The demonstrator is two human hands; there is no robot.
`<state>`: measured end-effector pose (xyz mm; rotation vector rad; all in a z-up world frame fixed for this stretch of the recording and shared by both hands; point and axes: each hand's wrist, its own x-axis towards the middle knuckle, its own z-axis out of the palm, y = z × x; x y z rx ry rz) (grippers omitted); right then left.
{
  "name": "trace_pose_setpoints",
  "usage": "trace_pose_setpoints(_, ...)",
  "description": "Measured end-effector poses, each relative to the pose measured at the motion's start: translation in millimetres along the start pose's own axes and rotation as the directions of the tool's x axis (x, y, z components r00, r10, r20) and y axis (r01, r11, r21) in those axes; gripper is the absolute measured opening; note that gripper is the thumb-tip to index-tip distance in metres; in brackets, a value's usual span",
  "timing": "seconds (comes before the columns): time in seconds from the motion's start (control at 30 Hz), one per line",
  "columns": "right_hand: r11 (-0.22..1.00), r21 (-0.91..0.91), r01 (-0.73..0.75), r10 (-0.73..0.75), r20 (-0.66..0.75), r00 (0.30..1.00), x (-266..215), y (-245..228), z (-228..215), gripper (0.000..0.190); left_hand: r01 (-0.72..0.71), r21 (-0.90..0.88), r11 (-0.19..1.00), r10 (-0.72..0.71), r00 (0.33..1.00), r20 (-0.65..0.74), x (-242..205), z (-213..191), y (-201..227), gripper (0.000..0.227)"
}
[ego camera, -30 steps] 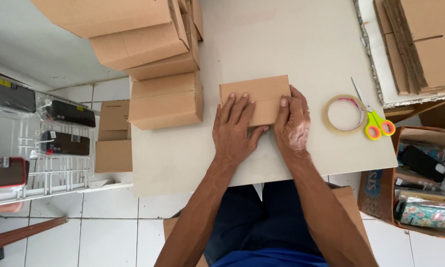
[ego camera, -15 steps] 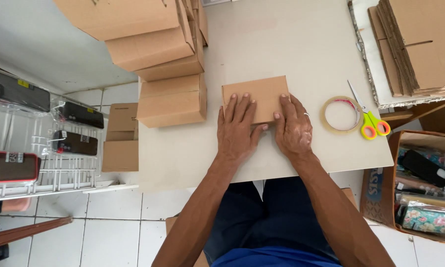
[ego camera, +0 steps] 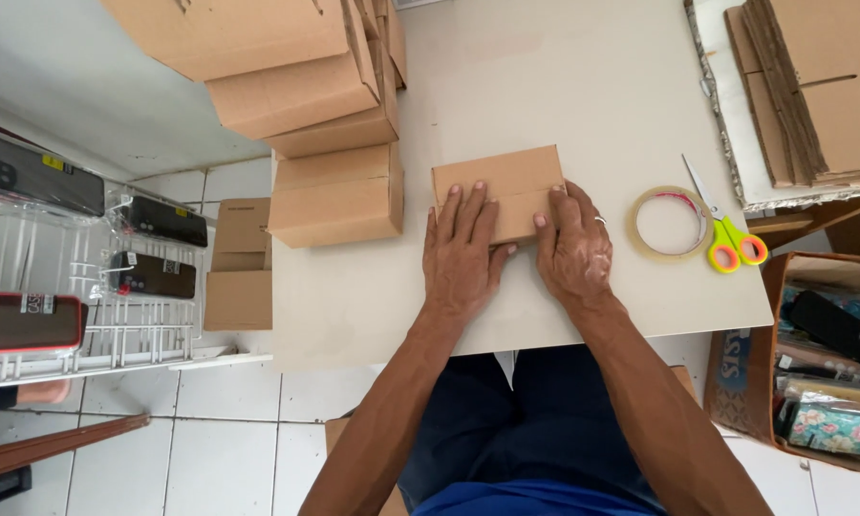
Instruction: Assembling small cardboard boxes by folding them into shape and securing the edges with adhesive tape.
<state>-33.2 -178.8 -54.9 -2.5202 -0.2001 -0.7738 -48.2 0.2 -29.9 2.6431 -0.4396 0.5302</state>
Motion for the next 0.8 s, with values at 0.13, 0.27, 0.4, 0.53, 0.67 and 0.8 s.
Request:
trace_pose_setpoints(0.13, 1.0, -0.012, -0.013, 0.013, 0.019, 1.0, 4.9, -2.1, -3.8, 0.041, 0.01, -0.01, 1.0, -0.01, 1.0, 0.007, 2.2, -1.3, 1.5, 0.062)
trace_pose_setpoints(0.27, 0.995, 0.093, 0.021, -0.022, 0.018, 1.0, 3.0, -8.8, -14.1, 0.056, 0.01, -0.018, 1.0, -0.009, 0.999, 0.032, 1.7, -4.2, 2.6, 0.061)
trace_pose_setpoints(0.4, 0.992, 0.125, -0.004, -0.003, 0.053, 0.999, -1.9, -10.0, -11.7, 0.064, 0.015, -0.024, 1.0, -0.014, 0.998, 0.056, 0.8, -4.1, 1.9, 0.063)
trace_pose_setpoints(0.53, 1.0, 0.026, 0.011, -0.013, 0.068, 0.998, -3.8, -1.3, -4.5, 0.063, 0.017, -0.026, 1.0, -0.015, 0.997, 0.072, 2.1, -4.0, 1.9, 0.06)
trace_pose_setpoints(0.67, 1.0, -0.005, 0.01, -0.009, 0.068, 0.998, 3.7, -0.4, -5.2, 0.055, 0.044, -0.021, 0.999, -0.042, 0.996, 0.08, 2.8, -3.4, 3.1, 0.059)
trace_pose_setpoints(0.8, 0.997, -0.076, 0.004, 0.001, 0.069, 0.998, 7.3, 4.9, -2.0, 0.049, 0.042, -0.01, 0.999, -0.041, 0.995, 0.088, 3.8, -6.3, 5.2, 0.058)
